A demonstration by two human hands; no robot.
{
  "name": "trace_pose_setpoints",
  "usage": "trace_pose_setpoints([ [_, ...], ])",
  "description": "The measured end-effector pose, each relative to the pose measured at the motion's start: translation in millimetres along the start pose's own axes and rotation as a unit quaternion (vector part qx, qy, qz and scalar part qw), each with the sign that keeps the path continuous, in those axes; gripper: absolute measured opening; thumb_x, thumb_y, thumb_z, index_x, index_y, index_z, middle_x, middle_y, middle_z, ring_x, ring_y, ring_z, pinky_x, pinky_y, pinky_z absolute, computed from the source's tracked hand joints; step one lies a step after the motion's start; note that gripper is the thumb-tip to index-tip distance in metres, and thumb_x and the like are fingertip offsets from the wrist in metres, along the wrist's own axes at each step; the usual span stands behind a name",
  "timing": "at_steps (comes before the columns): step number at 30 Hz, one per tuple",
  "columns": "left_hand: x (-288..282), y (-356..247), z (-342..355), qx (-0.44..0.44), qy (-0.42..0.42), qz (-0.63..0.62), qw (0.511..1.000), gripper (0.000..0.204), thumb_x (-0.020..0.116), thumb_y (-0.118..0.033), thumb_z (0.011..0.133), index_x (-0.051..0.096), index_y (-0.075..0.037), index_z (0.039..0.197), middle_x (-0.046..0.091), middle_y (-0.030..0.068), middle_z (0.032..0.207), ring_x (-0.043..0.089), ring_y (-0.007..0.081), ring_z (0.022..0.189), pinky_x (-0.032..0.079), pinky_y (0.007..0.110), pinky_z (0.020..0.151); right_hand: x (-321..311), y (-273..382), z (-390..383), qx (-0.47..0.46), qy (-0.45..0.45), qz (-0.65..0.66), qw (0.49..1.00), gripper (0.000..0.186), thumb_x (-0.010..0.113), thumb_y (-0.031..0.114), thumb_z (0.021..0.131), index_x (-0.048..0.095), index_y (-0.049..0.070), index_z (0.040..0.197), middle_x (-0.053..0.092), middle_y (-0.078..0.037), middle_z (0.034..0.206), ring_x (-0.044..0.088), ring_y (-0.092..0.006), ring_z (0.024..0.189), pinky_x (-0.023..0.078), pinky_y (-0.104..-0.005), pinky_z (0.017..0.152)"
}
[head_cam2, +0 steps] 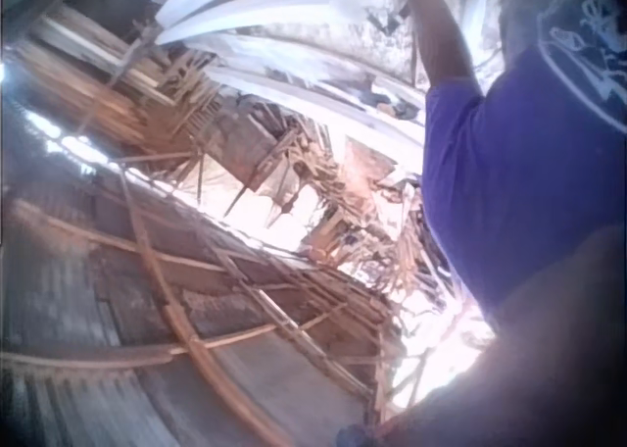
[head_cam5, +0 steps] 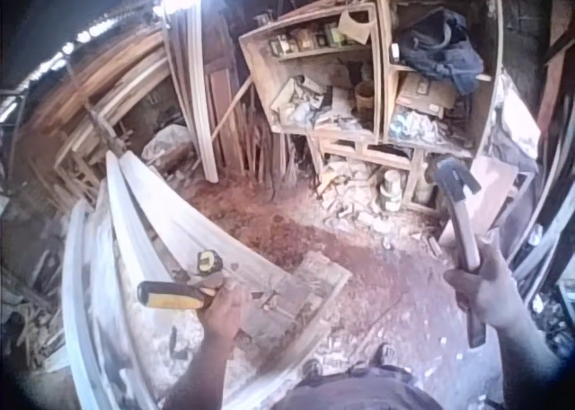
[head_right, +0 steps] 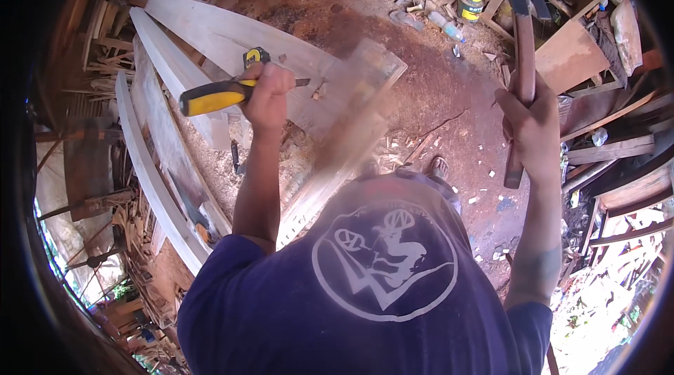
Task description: The person holds a chisel against a wood plank and strikes the handle with a hammer. The person makes several strikes to carve a notch in the wood.
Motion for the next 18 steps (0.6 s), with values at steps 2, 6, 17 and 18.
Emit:
trace_pose_setpoints([
  [2, -8, -3, -3, 0.048, 0.035, -0.110, 0.992, 0.033, 0.064, -0.012, 0.095, 0.045, -0.009, 0.068, 0.040, -0.0031, 0.058, 0.037, 0.0084, 0.053, 0.031, 0.028, 0.053, 2, 2, 3, 0.005, 0.006, 0.016, 1.000, 0.013, 0.066, 0.008, 0.088, 0.053, 0.006, 0.089, 0.048, 0.003, 0.062, 0.042, -0.0051, 0.047, 0.031, -0.0238, 0.043],
  [6, -22, 37, 11, -0.024, -0.030, -0.047, 0.998, 0.038, 0.053, -0.008, 0.100, 0.031, -0.014, 0.069, 0.023, -0.0049, 0.058, 0.023, 0.0099, 0.049, 0.026, 0.031, 0.054, 16, 10, 5, -0.012, 0.010, 0.036, 0.999, 0.013, 0.065, 0.008, 0.089, 0.052, 0.007, 0.087, 0.049, 0.003, 0.062, 0.042, -0.0051, 0.047, 0.031, -0.0237, 0.043],
  [17, -17, 51, 17, -0.033, -0.053, 0.007, 0.998, 0.043, 0.058, -0.011, 0.098, 0.031, -0.014, 0.065, 0.026, -0.0055, 0.057, 0.025, 0.0088, 0.049, 0.025, 0.031, 0.053, 42, 16, 4, 0.002, 0.065, 0.015, 0.998, 0.015, 0.066, 0.008, 0.089, 0.051, 0.007, 0.087, 0.045, 0.005, 0.063, 0.040, -0.0035, 0.048, 0.030, -0.0233, 0.043],
  [18, -18, 51, 18, -0.033, -0.055, 0.007, 0.998, 0.043, 0.058, -0.011, 0.098, 0.031, -0.014, 0.065, 0.026, -0.0055, 0.057, 0.025, 0.0088, 0.049, 0.025, 0.031, 0.053, 43, 16, 5, -0.001, 0.073, 0.015, 0.997, 0.015, 0.066, 0.008, 0.089, 0.051, 0.007, 0.087, 0.045, 0.005, 0.063, 0.040, -0.0033, 0.048, 0.029, -0.0233, 0.043],
])
Point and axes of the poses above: each hand's wrist, its own z-axis towards the middle knuckle, its own x-axis out of the palm, y = z × x, the point moved 1 cm from there along z, towards the middle knuckle
